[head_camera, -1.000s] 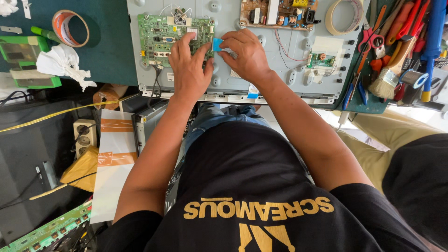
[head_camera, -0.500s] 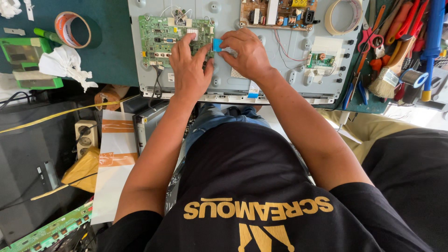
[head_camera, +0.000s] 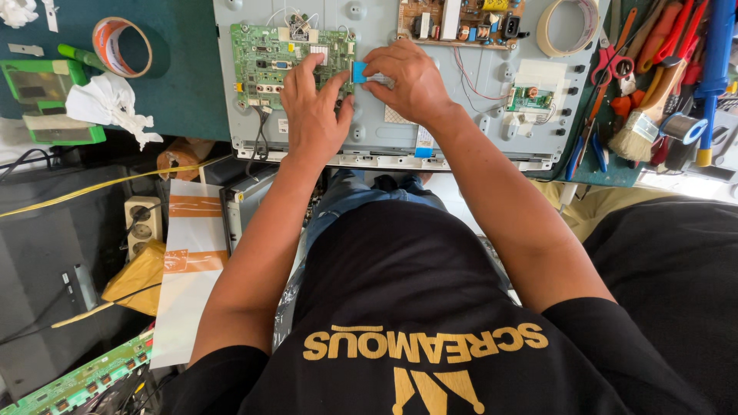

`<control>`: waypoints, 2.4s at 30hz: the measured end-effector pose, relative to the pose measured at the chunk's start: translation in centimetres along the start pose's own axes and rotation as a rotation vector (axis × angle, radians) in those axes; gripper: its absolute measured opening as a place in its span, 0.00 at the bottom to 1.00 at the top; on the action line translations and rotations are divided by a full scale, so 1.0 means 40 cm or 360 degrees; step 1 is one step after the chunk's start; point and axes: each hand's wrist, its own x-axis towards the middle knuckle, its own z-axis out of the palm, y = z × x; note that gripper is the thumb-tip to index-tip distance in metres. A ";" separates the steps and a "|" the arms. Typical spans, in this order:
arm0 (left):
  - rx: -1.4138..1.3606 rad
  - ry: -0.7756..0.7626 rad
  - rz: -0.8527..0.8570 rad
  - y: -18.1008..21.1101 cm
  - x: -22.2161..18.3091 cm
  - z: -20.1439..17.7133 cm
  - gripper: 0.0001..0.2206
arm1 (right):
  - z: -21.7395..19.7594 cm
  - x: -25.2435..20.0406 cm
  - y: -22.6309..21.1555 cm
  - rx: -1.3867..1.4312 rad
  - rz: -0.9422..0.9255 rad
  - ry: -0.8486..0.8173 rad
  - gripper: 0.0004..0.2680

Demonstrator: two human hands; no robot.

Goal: The person tapes components to the back of a television chassis and uses a screwdriver to secure a circuit board.

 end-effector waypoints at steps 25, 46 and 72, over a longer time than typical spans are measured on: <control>-0.0009 0.0043 0.0036 0.004 -0.004 -0.014 0.14 | 0.008 0.002 0.000 0.0007 -0.0005 0.0027 0.07; 0.0478 -0.0190 0.0219 0.020 -0.024 -0.025 0.31 | 0.003 0.006 -0.012 0.0014 0.0013 0.0034 0.06; 0.0435 -0.0302 0.0139 -0.006 0.022 -0.056 0.23 | -0.004 0.011 -0.032 -0.0047 0.0086 0.0020 0.13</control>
